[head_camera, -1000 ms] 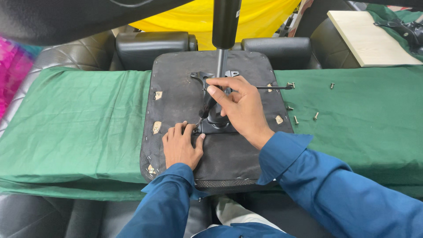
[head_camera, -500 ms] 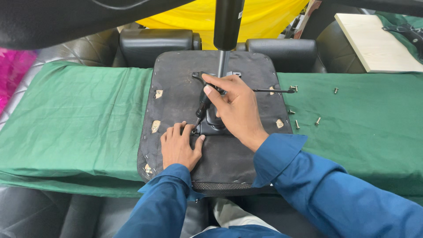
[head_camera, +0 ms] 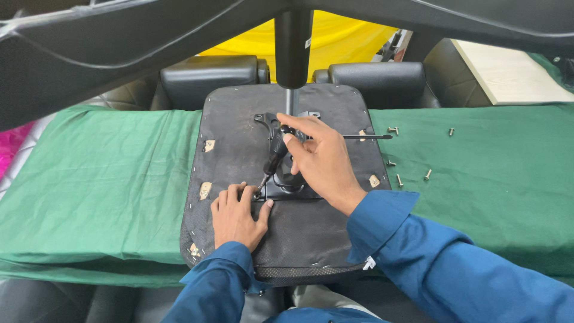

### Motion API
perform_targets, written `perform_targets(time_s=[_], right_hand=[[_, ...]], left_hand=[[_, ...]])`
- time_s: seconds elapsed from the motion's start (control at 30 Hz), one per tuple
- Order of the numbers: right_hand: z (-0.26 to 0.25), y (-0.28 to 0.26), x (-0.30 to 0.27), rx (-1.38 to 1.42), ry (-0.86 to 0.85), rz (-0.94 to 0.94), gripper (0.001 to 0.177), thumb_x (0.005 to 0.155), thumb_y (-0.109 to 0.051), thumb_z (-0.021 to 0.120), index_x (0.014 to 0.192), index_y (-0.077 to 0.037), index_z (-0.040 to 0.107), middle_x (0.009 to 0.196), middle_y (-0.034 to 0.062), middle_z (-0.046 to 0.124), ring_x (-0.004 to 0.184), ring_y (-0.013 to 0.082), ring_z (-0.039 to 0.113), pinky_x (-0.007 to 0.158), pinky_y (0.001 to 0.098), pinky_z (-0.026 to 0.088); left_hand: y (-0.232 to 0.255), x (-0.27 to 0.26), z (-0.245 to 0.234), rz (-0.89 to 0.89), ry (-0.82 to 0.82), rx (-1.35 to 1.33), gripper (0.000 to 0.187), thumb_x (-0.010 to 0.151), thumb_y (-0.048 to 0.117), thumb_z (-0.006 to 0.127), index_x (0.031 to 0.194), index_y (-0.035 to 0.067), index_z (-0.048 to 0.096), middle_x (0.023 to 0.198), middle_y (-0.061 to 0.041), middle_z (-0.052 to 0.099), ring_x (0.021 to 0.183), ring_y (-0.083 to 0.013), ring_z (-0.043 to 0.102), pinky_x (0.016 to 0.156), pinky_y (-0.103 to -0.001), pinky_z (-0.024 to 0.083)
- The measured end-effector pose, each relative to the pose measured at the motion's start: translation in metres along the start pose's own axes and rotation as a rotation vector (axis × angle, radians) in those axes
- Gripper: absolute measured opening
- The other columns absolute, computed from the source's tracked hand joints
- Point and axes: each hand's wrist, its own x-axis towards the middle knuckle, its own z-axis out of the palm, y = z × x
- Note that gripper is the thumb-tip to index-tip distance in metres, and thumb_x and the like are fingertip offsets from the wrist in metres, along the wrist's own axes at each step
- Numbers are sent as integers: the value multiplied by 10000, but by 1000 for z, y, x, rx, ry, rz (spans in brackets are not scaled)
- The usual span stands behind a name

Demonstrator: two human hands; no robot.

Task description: The person uses a screwdriver to unscrew the mounting screws that attach a metal seat plate to the underside of a chair seat, working on the screws one at a time. After loosening the screws by hand, the person lifts the seat off the gas cylinder and mechanism and sets the seat plate aside on the table.

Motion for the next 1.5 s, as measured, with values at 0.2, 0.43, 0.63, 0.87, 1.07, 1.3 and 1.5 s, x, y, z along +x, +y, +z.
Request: perform_targets(time_s=[0.2, 0.43, 0.63, 0.87, 1.07, 1.3, 1.5], right_hand=[[-5, 4, -3, -21, -3, 46, 265, 961, -165, 727, 1198, -56, 773, 1064, 69, 626, 615, 84, 602, 563, 217, 494], [-12, 12, -7, 234, -55, 154, 373, 956, -164, 673, 1326, -146, 721, 990, 97, 695, 638, 69, 648, 551, 210, 477], [0, 13, -11, 21, 31, -34, 259, 974, -144, 731, 1212, -46, 763, 1099, 61, 588, 665, 70, 595, 573, 197, 516], [0, 10, -15, 261, -19, 142, 327, 967, -167, 648, 1285, -143, 721, 1047, 58, 701, 627, 56, 642, 545, 197, 475], [13, 11, -11, 64, 41, -61, 248, 1003, -147, 716, 1222, -42, 763, 1099, 50, 606, 675, 63, 608, 576, 201, 508], [19, 6, -8, 291, -30, 130, 315, 966, -180, 649, 1263, -117, 733, 1102, 34, 714, 625, 50, 654, 546, 193, 458], [29, 6, -13, 49, 46, -66, 263, 1012, -119, 725, 1263, -42, 751, 1138, 106, 606, 650, 67, 596, 577, 205, 486]], left_hand=[[0, 1, 2, -15, -19, 12, 402, 807, 415, 753, 1091, 135, 709, 1206, -80, 627, 1175, -284, 544, 1032, -460, 380], [0, 0, 3, -5, -6, 14, 407, 815, 420, 747, 1097, 130, 705, 1206, -73, 625, 1176, -284, 540, 1031, -455, 382], [0, -1, 2, -5, -14, 15, 410, 821, 425, 744, 1105, 131, 702, 1196, -71, 623, 1164, -285, 541, 1030, -461, 380], [0, 0, 2, -16, -15, 9, 413, 825, 431, 742, 1105, 129, 703, 1196, -75, 621, 1170, -286, 542, 1040, -465, 379], [-2, 0, 2, -5, -13, -6, 424, 819, 427, 743, 1106, 117, 703, 1206, -89, 617, 1176, -294, 534, 1040, -473, 372], [-3, 1, 2, -9, -25, -19, 411, 828, 425, 736, 1099, 119, 698, 1198, -85, 619, 1173, -292, 532, 1047, -476, 369], [-3, -1, 1, -6, -11, -26, 413, 832, 424, 738, 1103, 115, 692, 1179, -82, 621, 1155, -293, 534, 1035, -481, 373]])
